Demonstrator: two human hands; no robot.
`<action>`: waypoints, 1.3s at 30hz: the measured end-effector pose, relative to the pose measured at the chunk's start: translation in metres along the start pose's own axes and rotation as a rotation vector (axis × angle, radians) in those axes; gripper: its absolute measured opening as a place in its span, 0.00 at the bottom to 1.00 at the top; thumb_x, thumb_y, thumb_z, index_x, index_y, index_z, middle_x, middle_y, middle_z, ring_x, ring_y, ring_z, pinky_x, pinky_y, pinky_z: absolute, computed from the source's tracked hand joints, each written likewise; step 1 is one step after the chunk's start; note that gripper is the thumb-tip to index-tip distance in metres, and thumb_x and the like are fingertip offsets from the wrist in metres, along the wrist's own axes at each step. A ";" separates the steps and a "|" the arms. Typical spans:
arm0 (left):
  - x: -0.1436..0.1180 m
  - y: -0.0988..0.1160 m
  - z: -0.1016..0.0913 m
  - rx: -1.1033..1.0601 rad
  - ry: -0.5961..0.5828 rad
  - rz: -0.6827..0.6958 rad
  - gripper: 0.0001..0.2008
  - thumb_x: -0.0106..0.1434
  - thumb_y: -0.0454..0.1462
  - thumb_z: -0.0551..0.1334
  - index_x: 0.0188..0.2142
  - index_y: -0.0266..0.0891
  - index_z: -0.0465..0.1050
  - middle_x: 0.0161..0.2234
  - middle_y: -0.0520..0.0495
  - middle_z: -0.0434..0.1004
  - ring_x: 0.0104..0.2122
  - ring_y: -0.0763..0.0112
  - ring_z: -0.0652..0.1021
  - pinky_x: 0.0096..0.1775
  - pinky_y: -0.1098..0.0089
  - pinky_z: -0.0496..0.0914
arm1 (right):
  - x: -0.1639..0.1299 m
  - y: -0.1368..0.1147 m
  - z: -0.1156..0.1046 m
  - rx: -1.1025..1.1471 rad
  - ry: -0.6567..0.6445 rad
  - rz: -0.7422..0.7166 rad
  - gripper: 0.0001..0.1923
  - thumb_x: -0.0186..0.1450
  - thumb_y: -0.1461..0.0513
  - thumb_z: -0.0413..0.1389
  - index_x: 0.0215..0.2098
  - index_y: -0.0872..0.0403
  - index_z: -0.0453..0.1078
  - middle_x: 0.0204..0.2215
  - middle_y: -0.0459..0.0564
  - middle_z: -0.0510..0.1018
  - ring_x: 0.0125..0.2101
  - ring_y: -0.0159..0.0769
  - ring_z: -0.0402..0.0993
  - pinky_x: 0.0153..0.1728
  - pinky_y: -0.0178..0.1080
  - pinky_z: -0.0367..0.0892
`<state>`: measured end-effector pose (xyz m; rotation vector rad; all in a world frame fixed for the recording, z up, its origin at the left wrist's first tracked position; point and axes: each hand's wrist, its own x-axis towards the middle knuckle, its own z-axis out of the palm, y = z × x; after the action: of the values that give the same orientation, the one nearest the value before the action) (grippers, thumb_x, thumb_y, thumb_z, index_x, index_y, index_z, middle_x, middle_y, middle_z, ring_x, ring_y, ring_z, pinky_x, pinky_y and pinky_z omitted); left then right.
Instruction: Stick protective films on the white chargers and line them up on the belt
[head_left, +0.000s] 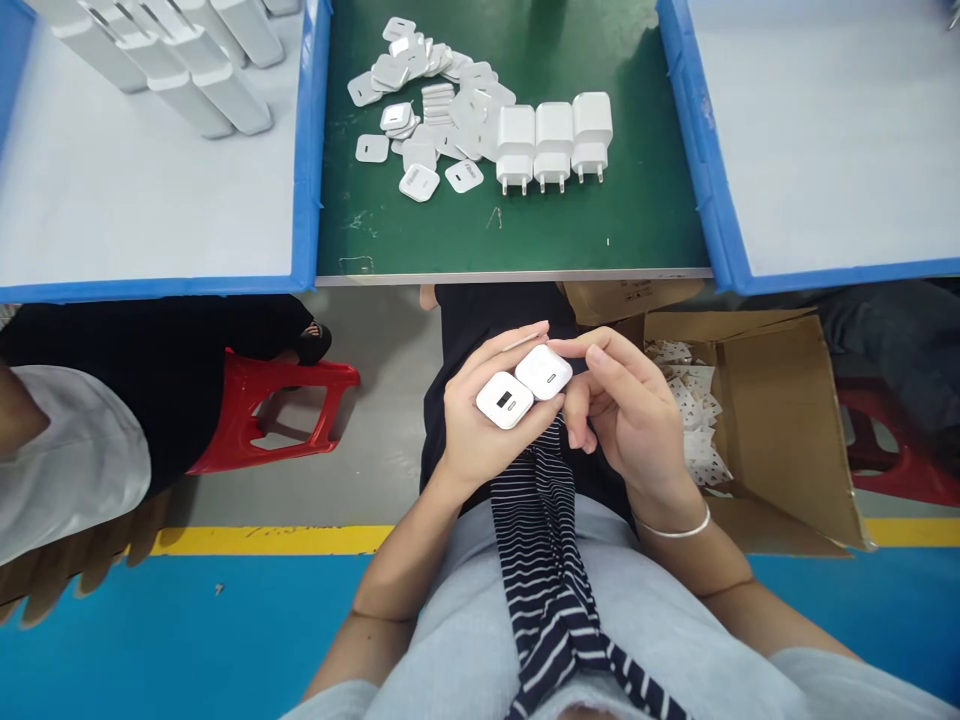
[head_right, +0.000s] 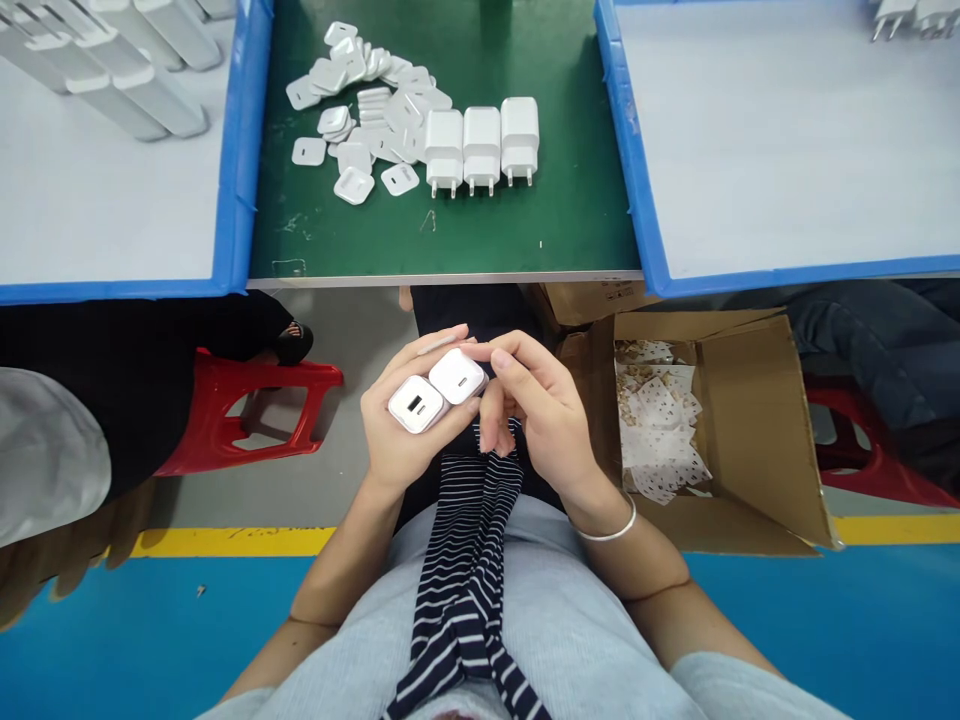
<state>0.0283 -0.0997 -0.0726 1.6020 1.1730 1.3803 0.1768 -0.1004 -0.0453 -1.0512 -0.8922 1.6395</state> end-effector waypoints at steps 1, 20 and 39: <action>0.000 0.000 -0.001 -0.011 -0.006 0.004 0.19 0.58 0.33 0.74 0.50 0.42 0.80 0.55 0.43 0.82 0.54 0.58 0.82 0.57 0.55 0.77 | 0.000 -0.001 -0.001 0.020 -0.011 0.009 0.11 0.74 0.55 0.54 0.44 0.52 0.76 0.13 0.40 0.74 0.10 0.27 0.62 0.12 0.28 0.58; -0.006 0.000 -0.005 0.011 0.019 0.103 0.21 0.57 0.30 0.73 0.51 0.40 0.80 0.54 0.41 0.82 0.52 0.60 0.82 0.55 0.60 0.78 | -0.009 0.010 0.004 0.026 0.015 -0.020 0.02 0.70 0.63 0.60 0.42 0.51 0.74 0.15 0.39 0.77 0.11 0.24 0.63 0.13 0.25 0.59; 0.019 0.012 -0.048 0.113 0.010 0.055 0.21 0.55 0.31 0.75 0.50 0.41 0.81 0.54 0.40 0.82 0.54 0.57 0.82 0.57 0.56 0.77 | 0.027 -0.006 -0.029 -0.218 0.070 -0.170 0.04 0.69 0.62 0.61 0.39 0.51 0.80 0.16 0.39 0.66 0.18 0.24 0.59 0.20 0.30 0.51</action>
<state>-0.0159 -0.0885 -0.0461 1.7199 1.2409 1.3789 0.2005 -0.0705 -0.0567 -1.1398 -1.1014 1.3792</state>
